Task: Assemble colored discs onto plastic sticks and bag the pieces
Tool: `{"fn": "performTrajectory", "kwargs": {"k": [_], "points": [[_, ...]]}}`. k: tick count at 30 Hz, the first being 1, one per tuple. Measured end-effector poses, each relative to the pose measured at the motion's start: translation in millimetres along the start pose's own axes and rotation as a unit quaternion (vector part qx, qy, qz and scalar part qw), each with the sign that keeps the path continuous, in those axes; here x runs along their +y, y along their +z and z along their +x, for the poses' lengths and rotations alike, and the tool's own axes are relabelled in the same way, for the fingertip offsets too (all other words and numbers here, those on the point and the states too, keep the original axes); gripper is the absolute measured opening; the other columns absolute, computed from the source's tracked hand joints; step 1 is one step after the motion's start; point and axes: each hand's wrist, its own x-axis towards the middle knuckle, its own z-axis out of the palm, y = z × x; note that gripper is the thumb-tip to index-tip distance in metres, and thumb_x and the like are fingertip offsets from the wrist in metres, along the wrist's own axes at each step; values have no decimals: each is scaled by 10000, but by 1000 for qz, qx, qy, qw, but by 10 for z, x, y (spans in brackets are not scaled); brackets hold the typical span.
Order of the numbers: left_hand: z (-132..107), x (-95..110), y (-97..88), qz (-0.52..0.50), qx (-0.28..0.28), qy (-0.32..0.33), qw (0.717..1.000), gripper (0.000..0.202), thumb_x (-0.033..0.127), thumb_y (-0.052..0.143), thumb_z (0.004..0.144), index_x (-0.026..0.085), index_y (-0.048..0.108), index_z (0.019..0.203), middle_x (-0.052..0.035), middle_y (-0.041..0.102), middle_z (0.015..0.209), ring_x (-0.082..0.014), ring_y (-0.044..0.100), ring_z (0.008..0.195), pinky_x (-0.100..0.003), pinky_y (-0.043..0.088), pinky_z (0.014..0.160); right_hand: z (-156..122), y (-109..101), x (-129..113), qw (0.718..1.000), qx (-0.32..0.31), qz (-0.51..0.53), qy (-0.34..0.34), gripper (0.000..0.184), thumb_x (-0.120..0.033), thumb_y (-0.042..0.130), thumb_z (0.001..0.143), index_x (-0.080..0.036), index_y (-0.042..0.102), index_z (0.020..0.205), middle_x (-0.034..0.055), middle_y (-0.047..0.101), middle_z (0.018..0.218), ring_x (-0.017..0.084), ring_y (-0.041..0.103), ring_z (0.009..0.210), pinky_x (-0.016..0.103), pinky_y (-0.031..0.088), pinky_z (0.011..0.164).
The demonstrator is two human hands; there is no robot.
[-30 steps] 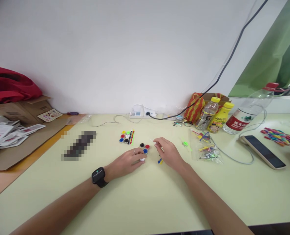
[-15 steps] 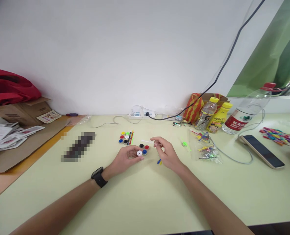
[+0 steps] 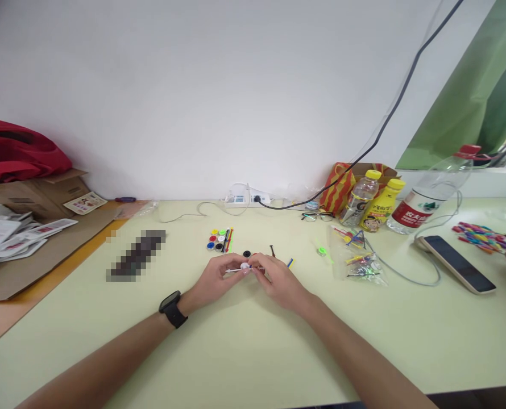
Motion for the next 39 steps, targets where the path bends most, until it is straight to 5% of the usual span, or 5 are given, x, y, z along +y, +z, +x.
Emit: {"fn": "performTrajectory", "kwargs": {"k": [13, 20, 34, 37, 39], "points": [[-2, -28, -23, 59, 23, 53, 997, 190, 324, 641, 974, 179, 738, 1049, -77, 751, 952, -189, 703, 863, -307, 586, 790, 24, -61, -51, 999, 31, 12, 21, 163, -329, 513, 1015, -225, 638, 1030, 31, 688, 921, 153, 574, 697, 282, 463, 643], [-31, 87, -26, -22, -23, 52, 998, 190, 325, 653, 963, 179, 738, 1051, -124, 731, 1146, -239, 697, 1053, -378, 586, 932, 62, -76, -17, 996, 56, 60, 46, 197, -394, 572, 983, -214, 643, 1015, 28, 659, 857, 159, 574, 705, 284, 473, 636], [39, -22, -42, -194, 13, -70, 978, 255, 350, 785, 873, 135, 741, 1002, -91, 765, 958, -210, 747, 879, -384, 629, 872, -1, -19, 21, 985, 132, 113, 17, 565, -423, 497, 1024, -314, 266, 1528, 15, 560, 975, 146, 513, 668, 288, 464, 618], [43, -23, -52, -199, 21, -64, 978, 239, 335, 785, 876, 134, 747, 999, -94, 763, 970, -208, 741, 898, -383, 629, 881, -4, -31, 15, 988, 87, 122, 46, 328, -489, 432, 1046, -233, 607, 1154, 14, 565, 833, 145, 487, 623, 297, 455, 614], [44, -23, -53, -197, 23, -60, 978, 231, 329, 784, 878, 134, 748, 998, -95, 764, 971, -200, 734, 893, -368, 629, 867, 7, -72, 15, 989, 29, 124, 69, 555, -533, 345, 1062, -205, 576, 678, 10, 502, 622, 149, 468, 573, 308, 449, 613]]}}
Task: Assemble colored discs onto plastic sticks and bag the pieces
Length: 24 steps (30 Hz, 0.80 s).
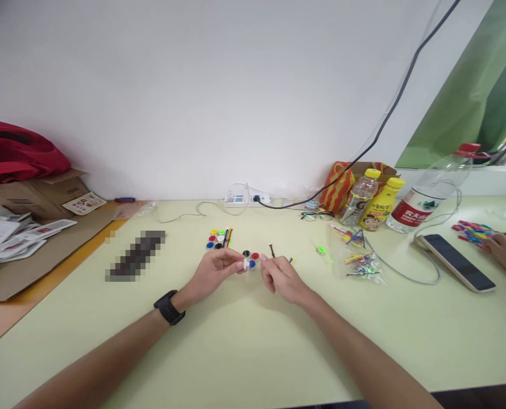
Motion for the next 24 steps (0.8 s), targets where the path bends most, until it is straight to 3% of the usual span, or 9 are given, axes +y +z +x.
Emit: {"fn": "performTrajectory", "kwargs": {"k": [1, 3, 6, 9, 15, 24], "points": [[0, 1, 2, 0, 0, 1, 1000, 231, 328, 785, 877, 134, 747, 996, -95, 764, 968, -197, 732, 890, -361, 628, 859, 10, -19, -6, 1000, -12, 0, 7, 625, -551, 332, 1060, -208, 488, 561, 5, 455, 552, 147, 454, 550, 309, 441, 602], [0, 3, 9, -3, 3, 0, 1000, 232, 326, 793, 868, 133, 744, 986, -94, 766, 959, -198, 732, 890, -355, 626, 854, 32, -41, -17, 1000, 9, 8, 8, 626, -583, 395, 1035, -212, 419, 532, -11, 420, 525, 139, 426, 528, 293, 409, 561], [-3, 4, 19, 7, 8, 6, 1000, 213, 316, 805, 857, 141, 746, 961, -89, 772, 961, -200, 733, 906, -352, 615, 878, 51, -19, -25, 998, 32, 44, 13, 450, -592, 554, 969, -218, 499, 724, -28, 492, 640, 129, 443, 565, 260, 384, 529], [-5, -6, 18, 32, 9, 19, 999, 184, 306, 797, 865, 153, 751, 956, -85, 777, 971, -197, 733, 919, -348, 600, 903, 44, 35, -16, 997, 21, 78, 13, 329, -558, 614, 949, -238, 539, 958, -5, 596, 816, 140, 532, 676, 255, 439, 586], [-19, -19, 33, 41, 3, 27, 999, 179, 301, 796, 865, 160, 734, 957, -80, 777, 980, -211, 741, 939, -361, 601, 907, 12, 74, -5, 996, 2, 83, 13, 357, -488, 624, 965, -268, 506, 1220, 26, 650, 982, 147, 591, 736, 292, 508, 683], [-65, 30, 58, 127, -24, 56, 990, 188, 326, 713, 933, 162, 697, 1025, -76, 761, 972, -201, 734, 908, -327, 595, 838, 28, 101, -9, 997, -24, 77, 10, 288, -481, 631, 966, -229, 641, 1105, 38, 674, 918, 192, 657, 874, 333, 538, 796]]}}
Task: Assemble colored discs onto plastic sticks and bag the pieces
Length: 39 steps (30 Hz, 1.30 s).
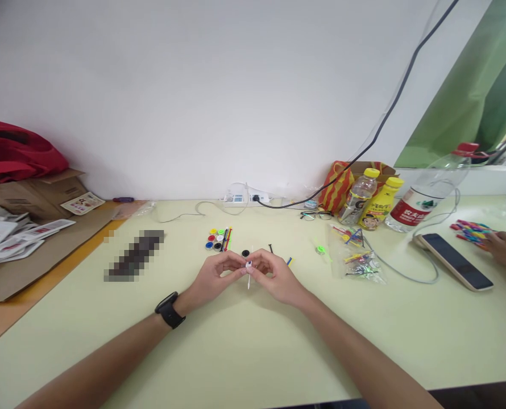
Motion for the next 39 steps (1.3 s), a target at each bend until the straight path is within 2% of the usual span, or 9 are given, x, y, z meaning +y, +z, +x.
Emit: {"fn": "performTrajectory", "kwargs": {"k": [4, 10, 14, 17, 20, 26, 28, 31, 39], "points": [[-8, 77, -1, 109, -7, 34, 993, 158, 326, 663, 967, 188, 692, 1037, -44, 747, 930, -161, 697, 825, -277, 557, 754, 4, 9, 19, 1000, -7, 24, 6, 298, -494, 604, 980, -217, 631, 1087, 38, 654, 908, 176, 625, 822, 315, 521, 747], [-38, 114, -38, 216, -27, 75, 973, 242, 333, 651, 969, 230, 650, 1188, -38, 733, 1034, -175, 677, 884, -315, 539, 835, 14, 32, 42, 998, -6, 55, 7, 304, -491, 598, 982, -227, 567, 1130, 2, 613, 808, 157, 572, 723, 305, 490, 692], [-9, 212, -186, 343, -39, 107, 932, 323, 378, 635, 972, 250, 613, 1268, -63, 719, 1184, -229, 681, 1035, -358, 510, 912, 20, -72, 25, 999, 33, 42, -3, 261, -443, 589, 987, -239, 550, 1145, -13, 581, 820, 145, 555, 704, 300, 478, 686], [18, 288, -347, 428, -9, 79, 900, 294, 392, 560, 1005, 251, 613, 1257, -69, 713, 1186, -243, 689, 1017, -368, 518, 879, 30, -210, 12, 995, 95, 2, -7, 265, -407, 596, 978, -250, 531, 1181, -38, 539, 779, 136, 531, 664, 284, 460, 643], [-39, 273, -517, 522, 1, 38, 852, 308, 361, 519, 1011, 247, 613, 1282, -95, 676, 1260, -286, 652, 1100, -419, 507, 914, 39, -309, 14, 992, 125, -30, 3, 275, -401, 598, 967, -247, 525, 1183, -45, 524, 759, 133, 522, 627, 266, 442, 572], [-435, 41, -860, 716, 93, -98, 685, 575, 391, 415, 1037, 190, 400, 1576, -254, 506, 1464, -465, 483, 1278, -627, 441, 928, 46, -320, 36, 992, 115, -58, 9, 281, -392, 573, 968, -238, 521, 1197, -40, 528, 752, 135, 535, 617, 245, 429, 509], [-553, -12, -943, 739, 109, -135, 651, 597, 424, 391, 1041, 192, 377, 1592, -271, 444, 1513, -486, 450, 1290, -665, 426, 925, 42, -312, 34, 992, 109, -65, 8, 288, -391, 568, 967, -237, 520, 1206, -41, 520, 740, 136, 535, 611, 236, 412, 484], [-646, -46, -1002, 737, 132, -175, 639, 609, 481, 367, 1042, 207, 390, 1585, -258, 422, 1527, -469, 447, 1278, -670, 434, 922, 32, -310, 30, 992, 104, -73, 8, 303, -391, 564, 966, -235, 517, 1221, -37, 522, 742, 139, 538, 609, 229, 398, 460], [-652, -88, -1010, 715, 139, -194, 657, 598, 499, 368, 1035, 224, 430, 1562, -247, 382, 1554, -463, 436, 1290, -655, 478, 889, 21, -318, 35, 992, 98, -84, 12, 297, -380, 546, 972, -244, 512, 1233, -34, 522, 750, 145, 549, 629, 234, 432, 473]]}}
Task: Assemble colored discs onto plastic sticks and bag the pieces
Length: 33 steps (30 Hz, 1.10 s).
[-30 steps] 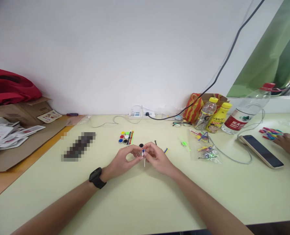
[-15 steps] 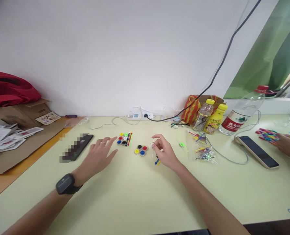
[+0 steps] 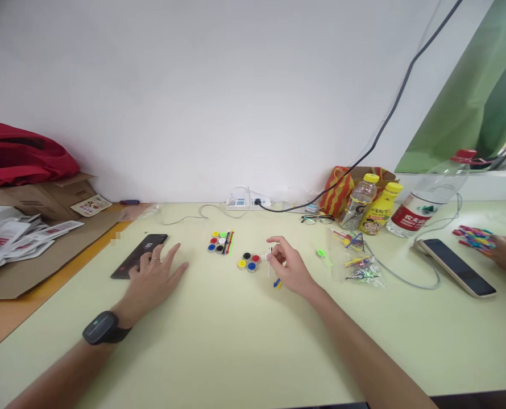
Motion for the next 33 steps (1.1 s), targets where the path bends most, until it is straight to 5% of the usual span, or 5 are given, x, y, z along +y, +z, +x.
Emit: {"fn": "performTrajectory", "kwargs": {"k": [10, 17, 22, 28, 33], "points": [[16, -29, 0, -10, 6, 9, 1000, 578, 497, 380, 1029, 211, 482, 1521, -232, 379, 1560, -456, 434, 1304, -649, 450, 938, 2, -16, -15, 1000, -6, -8, 1, 332, -401, 546, 973, -236, 503, 1258, -27, 529, 758, 145, 547, 629, 223, 404, 452], [33, 275, -318, -174, 69, 106, 977, 505, 406, 487, 1010, 183, 517, 1462, -197, 477, 1509, -404, 387, 1402, -595, 363, 1120, 1, -5, -42, 1000, -3, -2, -13, 314, -397, 543, 984, -245, 498, 1255, -38, 519, 748, 149, 530, 635, 269, 431, 548], [-58, 648, -460, -428, -13, 170, 887, 441, 366, 492, 1031, 260, 483, 1460, -115, 519, 1486, -286, 487, 1367, -474, 439, 1126, -26, 82, -95, 999, -25, 27, -15, 299, -402, 541, 991, -250, 494, 1245, -36, 515, 765, 158, 530, 678, 305, 444, 650], [-123, 1106, -460, -650, -158, 143, 729, 451, 398, 572, 1004, 274, 493, 1431, -117, 546, 1477, -249, 633, 1205, -409, 549, 1005, -96, 236, -178, 995, -43, 92, -17, 295, -410, 553, 998, -261, 495, 1247, -37, 501, 762, 153, 496, 683, 294, 419, 656], [-58, 1276, -407, -740, -164, 131, 639, 291, 371, 629, 982, 221, 600, 1230, -108, 682, 1270, -224, 692, 1089, -380, 556, 967, -111, 319, -196, 990, -42, 131, -12, 316, -443, 578, 988, -269, 495, 1238, -39, 500, 761, 157, 513, 696, 303, 443, 697]]}}
